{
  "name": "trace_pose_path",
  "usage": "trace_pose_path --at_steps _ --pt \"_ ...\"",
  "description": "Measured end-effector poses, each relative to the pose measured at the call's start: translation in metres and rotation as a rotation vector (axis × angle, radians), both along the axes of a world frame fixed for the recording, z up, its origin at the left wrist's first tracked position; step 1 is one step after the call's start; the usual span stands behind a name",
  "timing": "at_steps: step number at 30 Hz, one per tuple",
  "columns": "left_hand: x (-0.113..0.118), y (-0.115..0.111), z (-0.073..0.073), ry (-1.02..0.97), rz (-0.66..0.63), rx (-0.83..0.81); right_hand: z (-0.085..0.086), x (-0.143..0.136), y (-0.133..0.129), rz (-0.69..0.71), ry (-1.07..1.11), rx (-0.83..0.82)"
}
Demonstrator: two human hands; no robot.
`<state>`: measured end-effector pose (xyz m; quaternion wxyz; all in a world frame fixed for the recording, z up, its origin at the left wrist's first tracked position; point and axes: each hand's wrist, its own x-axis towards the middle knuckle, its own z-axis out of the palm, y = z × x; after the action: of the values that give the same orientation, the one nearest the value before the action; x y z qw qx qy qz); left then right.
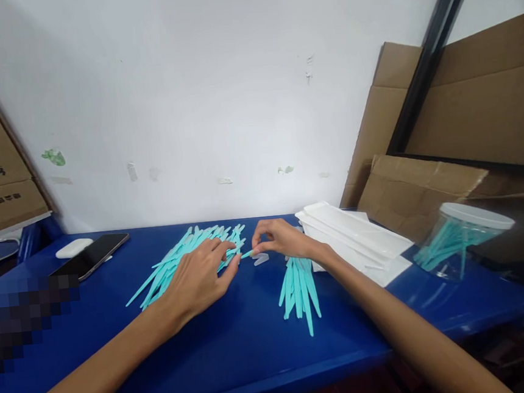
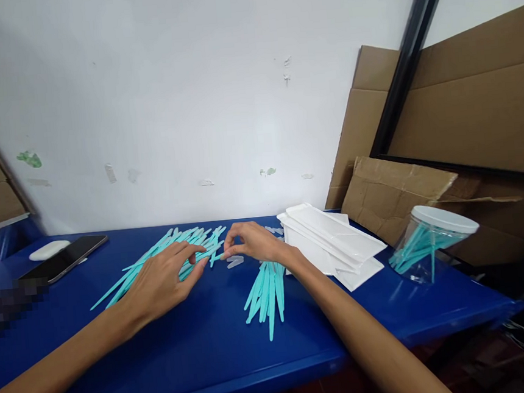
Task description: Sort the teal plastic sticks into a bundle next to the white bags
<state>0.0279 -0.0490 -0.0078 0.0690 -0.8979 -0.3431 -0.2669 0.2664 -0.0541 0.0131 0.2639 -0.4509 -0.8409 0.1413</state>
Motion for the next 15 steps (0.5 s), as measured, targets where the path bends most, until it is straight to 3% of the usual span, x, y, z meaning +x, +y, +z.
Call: trace_pose_path --at_steps 5,12,15 --pt "-0.001 0.005 -0.003 0.035 -0.123 0.050 0.004 -0.014 -0.008 0.026 0.025 0.005" --pt "-0.011 0.014 0.009 -0.110 0.111 0.111 0.005 0.001 -0.006 -0.094 -0.068 0.048" --pt "-0.012 0.015 0.012 -0.040 0.055 0.184 0.002 0.000 -0.006 -0.100 -0.064 0.080"
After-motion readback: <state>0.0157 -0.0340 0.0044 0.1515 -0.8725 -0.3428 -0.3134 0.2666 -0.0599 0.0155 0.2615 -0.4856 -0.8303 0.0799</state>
